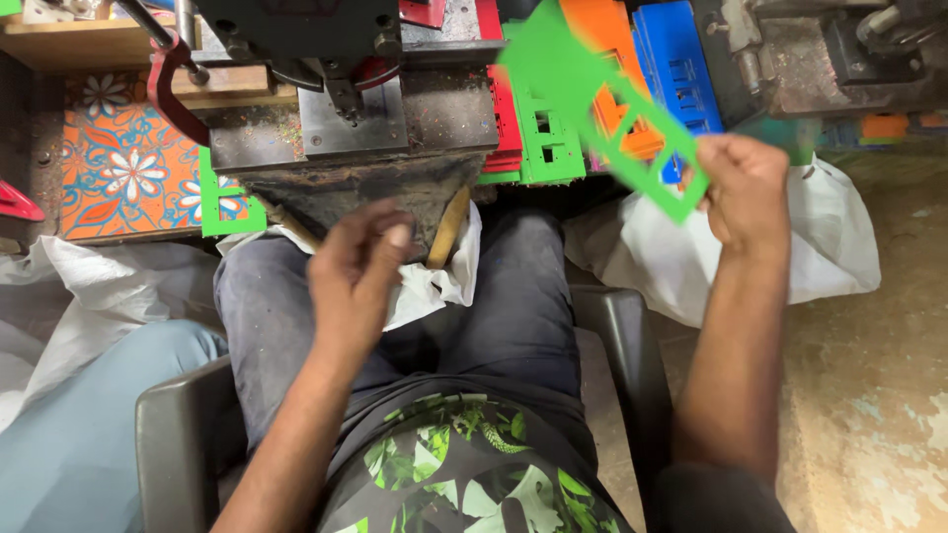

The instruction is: The person repeatedly places colorful plastic sheets under a manual press and punches out rectangular frames. They handle green, orange, red, and pink sheets one at a time, aligning each under the press, operating the lever, and removing the punched pieces.

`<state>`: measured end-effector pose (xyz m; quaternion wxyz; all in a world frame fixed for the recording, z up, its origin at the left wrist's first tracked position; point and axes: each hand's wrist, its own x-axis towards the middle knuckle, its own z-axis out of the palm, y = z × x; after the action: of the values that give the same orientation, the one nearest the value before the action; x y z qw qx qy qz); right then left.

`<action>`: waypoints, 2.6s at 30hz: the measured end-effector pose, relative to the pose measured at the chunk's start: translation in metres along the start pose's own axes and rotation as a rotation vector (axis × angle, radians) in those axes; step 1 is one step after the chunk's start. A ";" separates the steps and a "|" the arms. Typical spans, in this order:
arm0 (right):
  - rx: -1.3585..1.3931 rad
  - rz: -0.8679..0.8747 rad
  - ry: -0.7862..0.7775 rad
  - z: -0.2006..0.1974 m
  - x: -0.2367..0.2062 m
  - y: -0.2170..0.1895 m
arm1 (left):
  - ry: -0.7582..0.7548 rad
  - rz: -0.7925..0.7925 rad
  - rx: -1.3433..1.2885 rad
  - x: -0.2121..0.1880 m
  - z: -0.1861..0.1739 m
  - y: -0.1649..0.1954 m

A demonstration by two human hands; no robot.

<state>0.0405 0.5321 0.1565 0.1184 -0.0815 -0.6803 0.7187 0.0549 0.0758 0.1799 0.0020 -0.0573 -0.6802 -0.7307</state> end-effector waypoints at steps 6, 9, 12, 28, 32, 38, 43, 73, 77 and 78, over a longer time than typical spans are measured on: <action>-0.138 0.064 -0.221 0.039 -0.031 -0.007 | -0.116 -0.212 -0.346 0.017 0.033 -0.004; -0.094 -0.114 -0.088 0.071 -0.019 -0.011 | -0.002 -0.253 -0.396 0.029 0.032 -0.010; -0.029 -0.100 -0.290 0.083 -0.018 -0.030 | 0.058 -0.204 -0.438 0.047 0.034 -0.013; -0.577 -0.254 -0.052 0.139 0.030 -0.013 | 0.175 0.367 0.579 0.041 0.012 -0.009; -0.448 -0.169 -0.065 0.142 0.029 -0.009 | 0.113 0.396 0.933 0.046 0.008 -0.015; -0.352 -0.216 -0.098 0.140 0.031 -0.003 | 0.125 0.397 1.040 0.046 0.007 -0.015; -0.298 -0.227 -0.102 0.145 0.030 -0.002 | 0.152 0.440 1.091 0.048 0.004 -0.013; -0.327 -0.259 -0.110 0.162 0.019 -0.018 | 0.113 0.320 1.144 0.049 -0.009 -0.002; -0.358 -0.281 -0.025 0.184 0.022 0.005 | 0.119 0.268 1.238 0.051 -0.028 0.000; -0.394 -0.274 0.018 0.190 0.022 0.009 | 0.125 0.260 1.258 0.050 -0.035 0.001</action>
<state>-0.0339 0.3556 0.1606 0.2027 -0.0166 -0.8109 0.5487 0.0020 0.0448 0.1826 0.1634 -0.0845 -0.9648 -0.1882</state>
